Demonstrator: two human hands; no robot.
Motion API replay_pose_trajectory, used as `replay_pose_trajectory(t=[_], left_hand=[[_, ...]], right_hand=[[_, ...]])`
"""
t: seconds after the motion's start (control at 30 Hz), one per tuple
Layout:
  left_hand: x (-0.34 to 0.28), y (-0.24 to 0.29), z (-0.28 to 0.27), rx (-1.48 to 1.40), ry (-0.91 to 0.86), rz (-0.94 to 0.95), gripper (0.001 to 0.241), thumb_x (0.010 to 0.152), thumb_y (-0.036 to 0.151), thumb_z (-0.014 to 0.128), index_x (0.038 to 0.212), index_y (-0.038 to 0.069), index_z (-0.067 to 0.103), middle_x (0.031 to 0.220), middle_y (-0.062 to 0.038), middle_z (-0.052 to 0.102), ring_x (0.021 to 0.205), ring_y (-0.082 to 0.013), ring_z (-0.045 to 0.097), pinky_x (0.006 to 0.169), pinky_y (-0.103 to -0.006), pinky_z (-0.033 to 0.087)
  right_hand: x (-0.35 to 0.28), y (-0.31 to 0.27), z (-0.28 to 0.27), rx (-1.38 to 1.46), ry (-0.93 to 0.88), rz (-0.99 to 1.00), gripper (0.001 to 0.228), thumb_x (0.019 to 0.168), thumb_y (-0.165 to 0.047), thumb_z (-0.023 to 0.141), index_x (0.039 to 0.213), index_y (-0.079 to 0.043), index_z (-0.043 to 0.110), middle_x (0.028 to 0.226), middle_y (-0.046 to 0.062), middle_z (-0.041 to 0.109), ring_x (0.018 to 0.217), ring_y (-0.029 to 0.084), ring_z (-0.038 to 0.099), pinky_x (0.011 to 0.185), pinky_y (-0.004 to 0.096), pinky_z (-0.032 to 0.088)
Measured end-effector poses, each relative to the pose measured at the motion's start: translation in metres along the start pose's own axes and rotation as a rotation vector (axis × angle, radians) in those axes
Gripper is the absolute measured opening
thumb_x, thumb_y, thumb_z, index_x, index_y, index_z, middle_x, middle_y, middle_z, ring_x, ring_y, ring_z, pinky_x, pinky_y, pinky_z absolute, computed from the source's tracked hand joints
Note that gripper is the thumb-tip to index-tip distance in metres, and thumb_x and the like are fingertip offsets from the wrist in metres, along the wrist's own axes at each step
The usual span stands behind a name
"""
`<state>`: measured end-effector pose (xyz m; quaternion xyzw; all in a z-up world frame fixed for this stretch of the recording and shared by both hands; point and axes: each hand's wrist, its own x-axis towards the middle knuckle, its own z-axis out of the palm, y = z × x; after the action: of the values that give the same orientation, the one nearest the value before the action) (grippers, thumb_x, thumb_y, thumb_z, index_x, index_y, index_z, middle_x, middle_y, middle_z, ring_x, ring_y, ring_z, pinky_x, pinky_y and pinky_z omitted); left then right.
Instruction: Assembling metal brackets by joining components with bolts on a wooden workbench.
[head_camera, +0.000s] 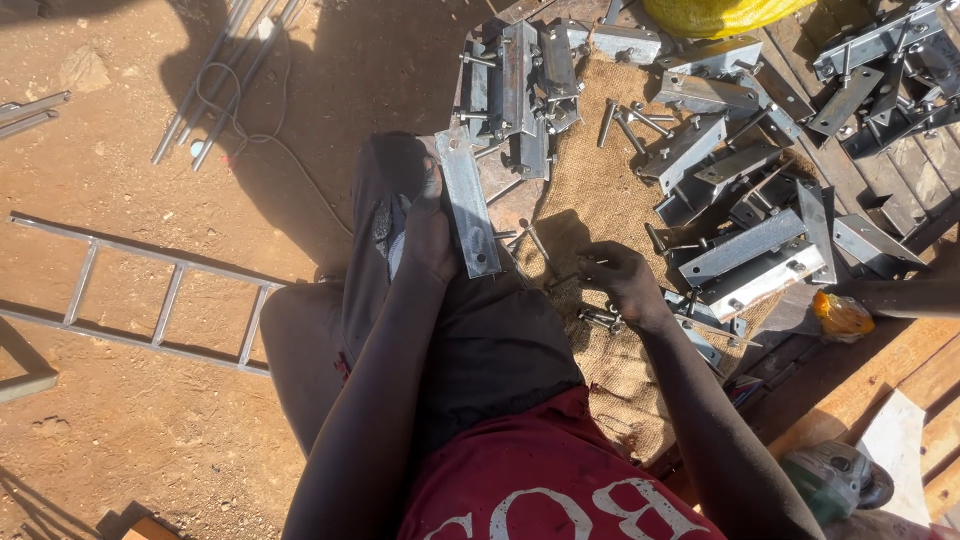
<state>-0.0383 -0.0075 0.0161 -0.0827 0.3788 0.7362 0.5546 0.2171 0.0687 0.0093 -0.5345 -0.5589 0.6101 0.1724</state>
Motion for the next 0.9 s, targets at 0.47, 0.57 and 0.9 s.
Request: replay_pose_trajectory(t=[0.47,0.57,0.9], left_hand=[[0.004,-0.010,-0.005,0.084,0.140,0.076,0.063,0.097,0.056,0.058,0.131,0.004,0.058,0.113,-0.013,0.057,0.107,-0.0250,0.062,0.098,-0.0416,0.060],[-0.004,-0.005,0.003,0.067,0.144,0.082,0.079,0.096,0.056,0.059,0.147,0.005,0.027,0.131,-0.018,0.044,0.117,-0.0277,0.055,0.103,-0.0432,0.057],[-0.008,-0.003,0.009,0.049,0.150,0.102,0.062,0.098,0.052,0.058,0.134,0.003,0.051,0.110,-0.011,0.051,0.102,-0.0220,0.060,0.095,-0.0407,0.061]], right_hand=[[0.020,-0.011,0.073,0.300,-0.172,-0.323,0.022,0.088,0.001,0.079,0.110,0.002,0.076,0.096,0.015,0.074,0.089,0.015,0.071,0.075,0.032,0.064],[0.018,-0.015,0.074,0.267,-0.170,-0.419,0.021,0.087,0.004,0.080,0.107,0.001,0.077,0.098,0.013,0.071,0.095,0.013,0.065,0.080,0.032,0.059],[0.007,-0.029,0.076,0.219,-0.177,-0.457,0.020,0.087,0.006,0.080,0.106,0.001,0.077,0.093,0.009,0.067,0.098,0.010,0.060,0.085,0.030,0.053]])
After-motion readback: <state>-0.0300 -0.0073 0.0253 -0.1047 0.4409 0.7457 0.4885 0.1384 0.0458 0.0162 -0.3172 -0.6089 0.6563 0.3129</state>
